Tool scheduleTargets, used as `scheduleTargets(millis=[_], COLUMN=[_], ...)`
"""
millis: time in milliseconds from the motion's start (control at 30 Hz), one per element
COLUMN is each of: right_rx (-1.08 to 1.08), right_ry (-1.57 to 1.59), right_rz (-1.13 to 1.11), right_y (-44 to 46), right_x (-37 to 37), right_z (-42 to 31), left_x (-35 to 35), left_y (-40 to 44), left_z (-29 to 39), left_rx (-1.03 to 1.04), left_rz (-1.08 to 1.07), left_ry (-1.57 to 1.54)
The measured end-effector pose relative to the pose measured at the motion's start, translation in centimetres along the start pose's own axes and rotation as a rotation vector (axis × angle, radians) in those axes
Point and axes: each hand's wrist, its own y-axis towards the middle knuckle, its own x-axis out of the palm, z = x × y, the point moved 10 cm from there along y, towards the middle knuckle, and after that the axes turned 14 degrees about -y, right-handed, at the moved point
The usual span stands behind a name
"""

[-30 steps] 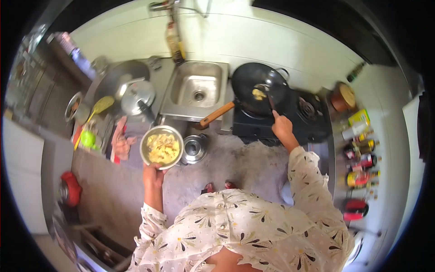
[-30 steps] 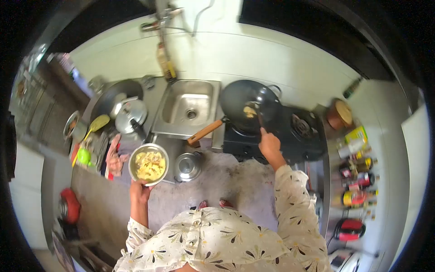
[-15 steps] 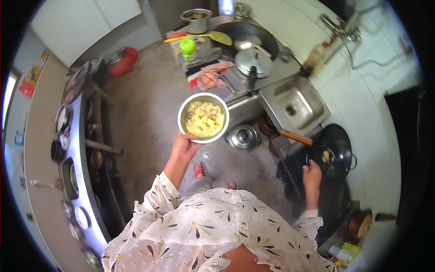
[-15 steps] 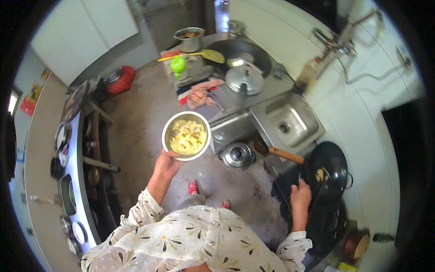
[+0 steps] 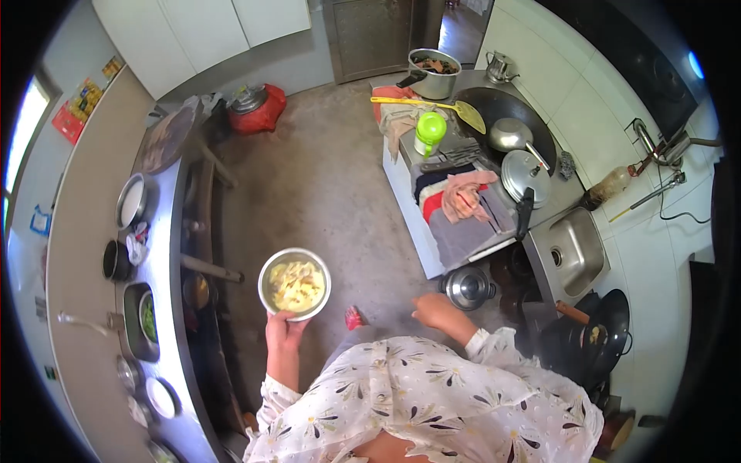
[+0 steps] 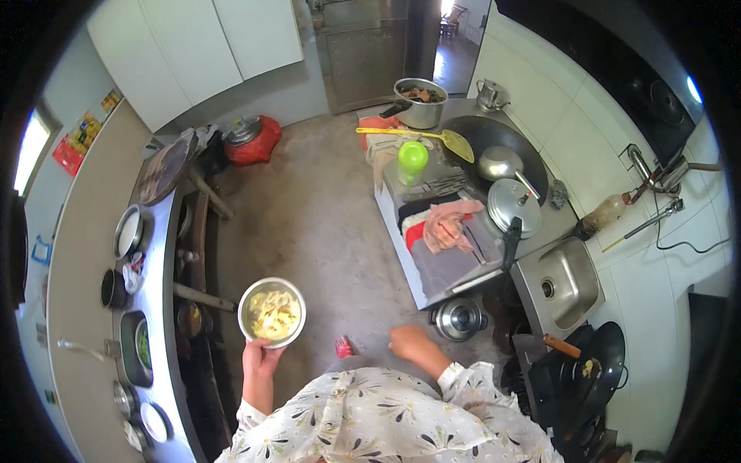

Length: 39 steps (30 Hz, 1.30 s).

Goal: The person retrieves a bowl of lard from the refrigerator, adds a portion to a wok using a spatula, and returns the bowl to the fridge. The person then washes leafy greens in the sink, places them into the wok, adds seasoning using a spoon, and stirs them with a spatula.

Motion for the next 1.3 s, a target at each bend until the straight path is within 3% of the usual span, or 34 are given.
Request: scheduleTargets(millis=[100, 200, 300, 400, 633, 800, 967, 1067, 1300], right_rx=[-0.017, -0.131, -0.149, -0.067, -0.022, -0.173, -0.125, -0.155, -0.194], right_ry=[0.028, 0.101, 0.185, 0.071, 0.07, 0.012, 0.042, -0.003, 0.212], right_rz=[-0.077, 0.104, 0.079, -0.106, -0.137, -0.001, 0.141, 0.129, 0.093], right_y=[6.9, 12.7, 17.3, 22.0, 38.5, 49.4, 55.0, 60.5, 74.1], right_x=[-5.5, -10.7, -13.6, -15.8, -21.5, -36.5, -53.5, -56.6, -66.8], right_z=[-5.2, -9.4, -10.5, -8.8, -2.9, -0.1, 3.6, 4.9, 9.7], left_x=[0.5, 2.6, 5.4, 8.6, 19.5, 29.6, 39.4, 44.4, 59.9], left_y=[4.2, 8.7, 13.9, 19.6, 33.4, 41.9, 49.1, 54.7, 74.7], left_z=[6.8, 11.6, 14.3, 15.4, 18.0, 21.3, 23.6, 24.5, 29.1], left_rx=[-0.005, 0.002, -0.012, -0.052, -0.115, -0.16, -0.141, -0.15, -0.156], left_rz=[0.024, 0.048, 0.016, -0.056, -0.046, -0.019, 0.026, 0.017, -0.108], left_ry=[0.001, 0.011, -0.011, -0.026, -0.029, -0.074, -0.084, -0.133, 0.14])
